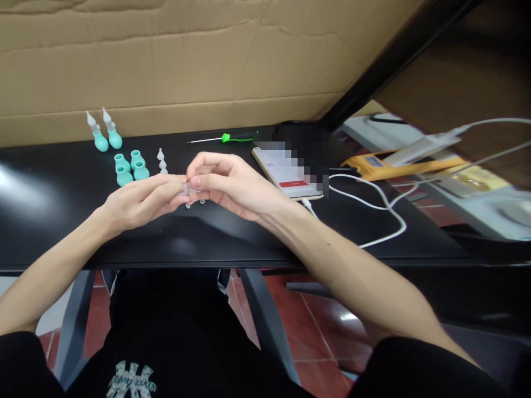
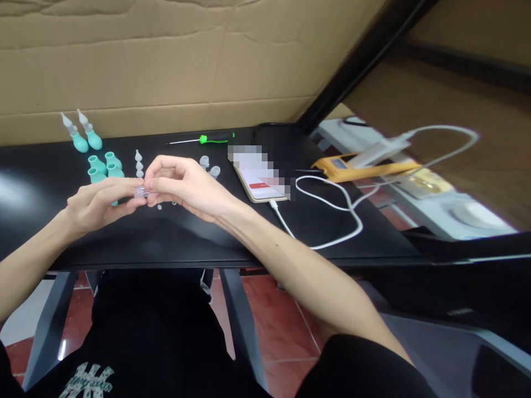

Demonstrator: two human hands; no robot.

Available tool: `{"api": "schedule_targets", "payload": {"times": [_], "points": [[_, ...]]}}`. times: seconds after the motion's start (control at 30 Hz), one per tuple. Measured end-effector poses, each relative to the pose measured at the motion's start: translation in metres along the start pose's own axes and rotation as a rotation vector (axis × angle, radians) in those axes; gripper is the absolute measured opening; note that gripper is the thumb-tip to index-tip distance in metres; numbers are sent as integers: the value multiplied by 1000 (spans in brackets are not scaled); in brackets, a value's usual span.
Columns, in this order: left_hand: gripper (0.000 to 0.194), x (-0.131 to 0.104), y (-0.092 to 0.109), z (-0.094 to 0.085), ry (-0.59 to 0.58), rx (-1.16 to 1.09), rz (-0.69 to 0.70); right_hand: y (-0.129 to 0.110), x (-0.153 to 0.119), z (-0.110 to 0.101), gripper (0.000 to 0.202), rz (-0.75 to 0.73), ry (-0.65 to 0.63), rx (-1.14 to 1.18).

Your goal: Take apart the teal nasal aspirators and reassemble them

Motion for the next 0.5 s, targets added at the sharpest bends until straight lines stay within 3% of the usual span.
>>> {"api": "schedule_targets", "payload": {"times": [0.17,0.3,0.5], "points": [[32,0,12,-4,111,128,243,6,2,1,25,-36,17,77],[40,1,11,-7,123,142,246,8,3,2,32,-52,18,112],[28,6,4,-15,135,134,157,-2,1,1,36,-166,97,-37]]}}
Point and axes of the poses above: each hand's wrist, its own x-axis towards the middle knuckle, its own z-axis out of the palm, y = z × x, the point moved 4 cm from there along x, towards the middle knuckle, and after that the axes turned 3 degrees about -x, right-handed, at the moved point
